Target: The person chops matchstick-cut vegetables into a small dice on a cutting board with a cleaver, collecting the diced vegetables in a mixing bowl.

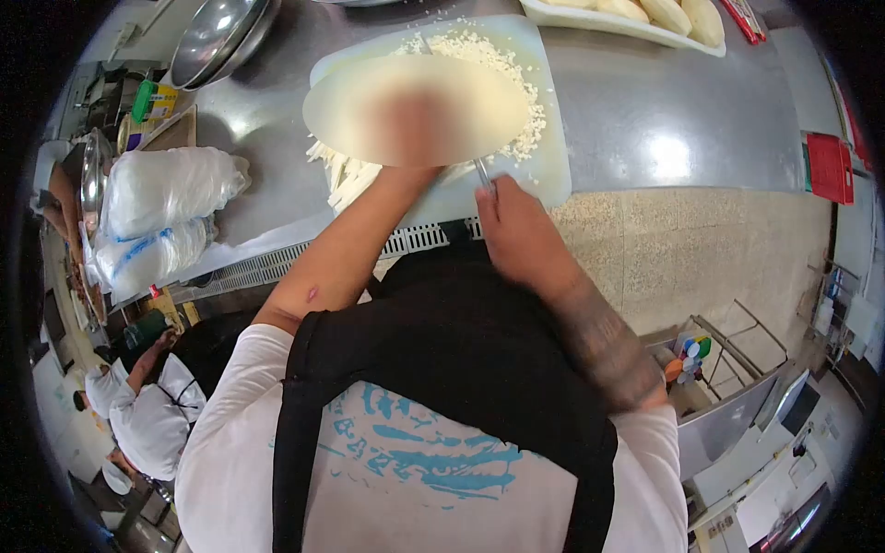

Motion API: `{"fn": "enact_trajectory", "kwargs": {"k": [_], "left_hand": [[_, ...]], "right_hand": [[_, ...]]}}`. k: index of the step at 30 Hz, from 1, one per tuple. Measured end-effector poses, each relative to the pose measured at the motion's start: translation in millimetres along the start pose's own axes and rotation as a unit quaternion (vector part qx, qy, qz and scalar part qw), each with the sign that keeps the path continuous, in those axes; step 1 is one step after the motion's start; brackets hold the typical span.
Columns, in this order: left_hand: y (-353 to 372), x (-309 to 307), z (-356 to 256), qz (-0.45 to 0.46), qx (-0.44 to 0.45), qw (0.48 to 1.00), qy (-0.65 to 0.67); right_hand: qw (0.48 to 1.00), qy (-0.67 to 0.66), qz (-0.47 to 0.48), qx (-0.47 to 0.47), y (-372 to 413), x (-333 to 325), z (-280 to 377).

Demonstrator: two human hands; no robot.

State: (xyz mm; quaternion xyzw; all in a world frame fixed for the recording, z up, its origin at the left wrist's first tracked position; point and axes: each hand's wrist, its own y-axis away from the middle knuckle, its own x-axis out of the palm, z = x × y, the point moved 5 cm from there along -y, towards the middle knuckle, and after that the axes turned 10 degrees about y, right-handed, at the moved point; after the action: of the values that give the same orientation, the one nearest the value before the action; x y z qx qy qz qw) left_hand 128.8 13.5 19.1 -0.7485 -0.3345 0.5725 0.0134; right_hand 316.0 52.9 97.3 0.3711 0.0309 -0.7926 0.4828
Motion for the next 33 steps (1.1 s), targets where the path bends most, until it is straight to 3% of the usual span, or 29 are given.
{"fn": "enact_trajectory", "kwargs": {"k": [2, 6, 9, 11, 14, 17, 20, 24, 27, 33], "left_hand": [[3, -1, -2, 0.014, -0.005, 1.0, -0.002], [0, -1, -1, 0.013, -0.004, 1.0, -0.014], [-2, 0, 1, 0.013, -0.004, 1.0, -0.011], [0, 0, 0, 0.013, -0.008, 1.0, -0.009], [-1, 1, 2, 0.007, 0.001, 1.0, 0.002], [0, 3, 1, 0.008, 0.001, 1.0, -0.001], [-2, 1, 2, 0.017, -0.005, 1.0, 0.001], [-1, 1, 4, 0.002, -0.002, 1.0, 0.01], [5, 3, 3, 0.014, 0.002, 1.0, 0.02], [-2, 1, 6, 0.024, -0.01, 1.0, 0.012]], "right_hand": [[0.998, 0.051, 0.004, 0.033, -31, 18, -22], [0.999, 0.014, 0.031, 0.035, 2, -4, 3], [0.999, 0.008, -0.026, -0.019, 2, 10, -7], [0.999, 0.041, 0.015, 0.026, -26, 24, -24], [0.999, -0.017, 0.029, 0.033, 12, -3, 9], [1.0, 0.027, -0.009, 0.011, 3, 17, -9], [0.998, 0.022, 0.028, 0.054, -26, 21, -12], [0.998, -0.033, 0.041, 0.043, 9, 11, 3], [0.999, 0.039, -0.022, 0.021, -5, 36, -16], [0.996, -0.054, 0.035, 0.063, 18, 27, 0]]}}
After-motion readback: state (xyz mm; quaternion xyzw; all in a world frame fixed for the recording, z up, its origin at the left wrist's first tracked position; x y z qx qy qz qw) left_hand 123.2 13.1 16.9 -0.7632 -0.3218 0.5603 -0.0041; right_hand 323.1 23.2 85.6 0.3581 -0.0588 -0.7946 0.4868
